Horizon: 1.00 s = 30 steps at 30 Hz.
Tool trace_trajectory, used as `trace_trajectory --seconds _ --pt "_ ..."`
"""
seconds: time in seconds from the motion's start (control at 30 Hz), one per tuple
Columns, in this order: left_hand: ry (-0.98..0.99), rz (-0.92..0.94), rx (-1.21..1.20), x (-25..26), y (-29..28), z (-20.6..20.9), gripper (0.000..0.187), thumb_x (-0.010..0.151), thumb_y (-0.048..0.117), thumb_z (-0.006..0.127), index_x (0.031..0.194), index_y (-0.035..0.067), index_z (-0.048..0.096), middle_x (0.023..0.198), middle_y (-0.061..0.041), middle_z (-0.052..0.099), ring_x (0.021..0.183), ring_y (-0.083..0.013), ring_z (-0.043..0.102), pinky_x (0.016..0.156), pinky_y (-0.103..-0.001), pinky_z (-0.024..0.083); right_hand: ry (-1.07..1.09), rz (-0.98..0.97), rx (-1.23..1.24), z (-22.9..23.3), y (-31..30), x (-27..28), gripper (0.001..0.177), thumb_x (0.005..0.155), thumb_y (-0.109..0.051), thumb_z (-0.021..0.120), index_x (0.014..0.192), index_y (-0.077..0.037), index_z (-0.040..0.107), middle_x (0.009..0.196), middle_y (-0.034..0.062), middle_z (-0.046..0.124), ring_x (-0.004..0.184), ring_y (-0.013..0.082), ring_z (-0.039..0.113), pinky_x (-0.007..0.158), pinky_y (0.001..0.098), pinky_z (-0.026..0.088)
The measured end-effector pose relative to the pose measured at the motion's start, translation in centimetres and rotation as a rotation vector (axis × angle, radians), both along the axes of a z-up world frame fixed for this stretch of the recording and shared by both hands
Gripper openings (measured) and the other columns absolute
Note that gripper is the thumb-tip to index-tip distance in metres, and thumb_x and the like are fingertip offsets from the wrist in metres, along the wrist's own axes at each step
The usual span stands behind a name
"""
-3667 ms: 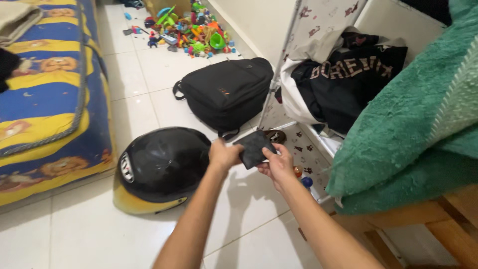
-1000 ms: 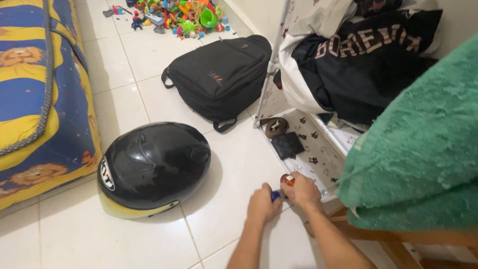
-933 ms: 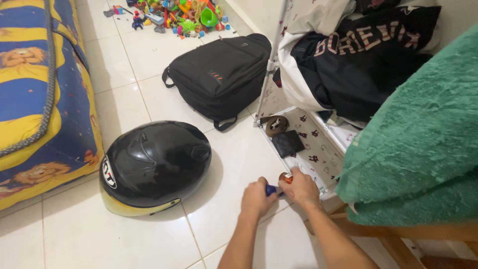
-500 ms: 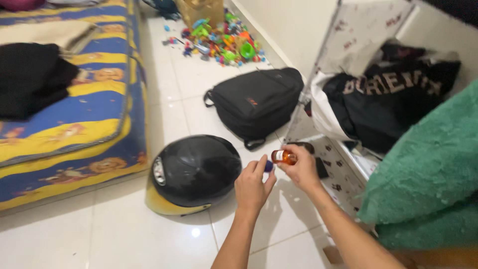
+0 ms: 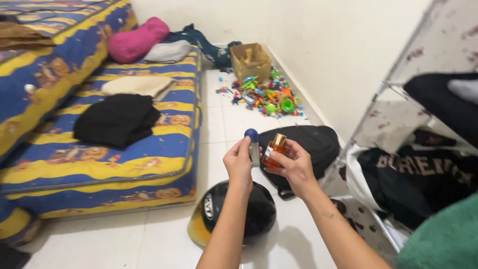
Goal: The person enters a cluttered bedroom, moves a small wooden stool aside, rolls up a belt and places it on a storage shelf, sets a helmet and small items near the shelf, and handles small bottles. They plug a charger into a wall socket, then arrange a power strip, cables, and a phone on the bed.
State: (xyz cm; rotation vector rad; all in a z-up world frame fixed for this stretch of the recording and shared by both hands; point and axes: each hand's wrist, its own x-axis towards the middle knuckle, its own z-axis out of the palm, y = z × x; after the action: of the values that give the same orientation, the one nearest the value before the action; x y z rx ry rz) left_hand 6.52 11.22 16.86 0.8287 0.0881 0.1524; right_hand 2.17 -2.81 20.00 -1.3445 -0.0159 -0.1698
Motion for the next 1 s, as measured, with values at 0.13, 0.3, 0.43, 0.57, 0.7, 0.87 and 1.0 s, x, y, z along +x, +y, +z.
trace_trajectory --seconds 0.13,0.3,0.43,0.57,0.7,0.87,1.0 --pt "-0.068 0.023 -0.069 1.6 4.7 4.1 0.032 0.094 0.018 0.07 0.114 -0.007 0.07 0.09 -0.009 0.074 0.076 -0.0162 0.069 0.068 -0.029 0.055 0.076 0.106 0.114 5.9 4.1 1.3 0.047 0.082 -0.009 0.072 0.124 -0.004 0.052 0.111 0.0131 0.07 0.093 0.0236 0.074 0.076 0.0408 0.065" --pt "0.048 0.102 -0.203 -0.9 11.6 13.8 0.028 0.095 0.017 0.069 0.114 -0.003 0.068 0.092 -0.005 0.071 0.078 -0.0129 0.067 0.069 -0.029 0.056 0.162 0.3 0.157 15.8 10.4 1.8 0.042 0.086 -0.009 0.066 0.126 0.001 0.055 0.112 0.0157 0.072 0.09 0.0263 0.073 0.075 0.0418 0.063" --pt "0.001 0.112 -0.215 -5.1 18.3 25.6 0.024 0.095 0.019 0.068 0.109 0.0 0.068 0.089 -0.006 0.071 0.074 -0.0129 0.067 0.067 -0.028 0.056 0.18 0.494 0.227 26.4 17.0 0.8 0.037 0.09 -0.008 0.059 0.126 0.002 0.055 0.109 0.0177 0.07 0.089 0.0274 0.072 0.075 0.0429 0.063" --pt "0.004 0.174 -0.071 -10.7 24.7 37.7 0.024 0.091 0.024 0.072 0.105 0.005 0.068 0.079 -0.003 0.067 0.062 -0.0114 0.062 0.055 -0.028 0.051 0.232 0.703 0.227 37.3 23.8 -1.9 0.038 0.09 -0.014 0.053 0.125 -0.001 0.057 0.105 0.0165 0.071 0.087 0.0244 0.072 0.071 0.0397 0.061" --pt "0.073 0.41 0.173 -17.7 30.3 46.1 0.032 0.087 0.03 0.075 0.1 0.002 0.071 0.077 0.002 0.069 0.059 -0.0079 0.059 0.049 -0.025 0.047 0.266 0.903 0.147 45.1 31.1 -6.6 0.036 0.091 -0.013 0.055 0.125 -0.001 0.057 0.1 0.0126 0.068 0.082 0.0227 0.069 0.068 0.0394 0.058" --pt "0.04 0.854 0.44 -26.2 38.3 51.2 0.035 0.091 0.029 0.079 0.105 -0.002 0.073 0.082 0.003 0.064 0.07 -0.0029 0.054 0.059 -0.021 0.044 0.241 1.113 0.06 50.1 41.5 -12.2 0.036 0.088 -0.008 0.066 0.123 -0.004 0.059 0.1 0.008 0.068 0.081 0.0192 0.066 0.067 0.0358 0.055" --pt "0.025 0.962 0.594 -33.5 45.4 53.5 0.038 0.097 0.035 0.073 0.103 -0.003 0.074 0.083 0.002 0.067 0.072 -0.0026 0.055 0.061 -0.022 0.045 0.223 1.299 0.034 52.2 50.1 -16.8 0.034 0.089 -0.01 0.07 0.121 -0.004 0.06 0.099 0.007 0.067 0.08 0.0187 0.066 0.065 0.0349 0.055"
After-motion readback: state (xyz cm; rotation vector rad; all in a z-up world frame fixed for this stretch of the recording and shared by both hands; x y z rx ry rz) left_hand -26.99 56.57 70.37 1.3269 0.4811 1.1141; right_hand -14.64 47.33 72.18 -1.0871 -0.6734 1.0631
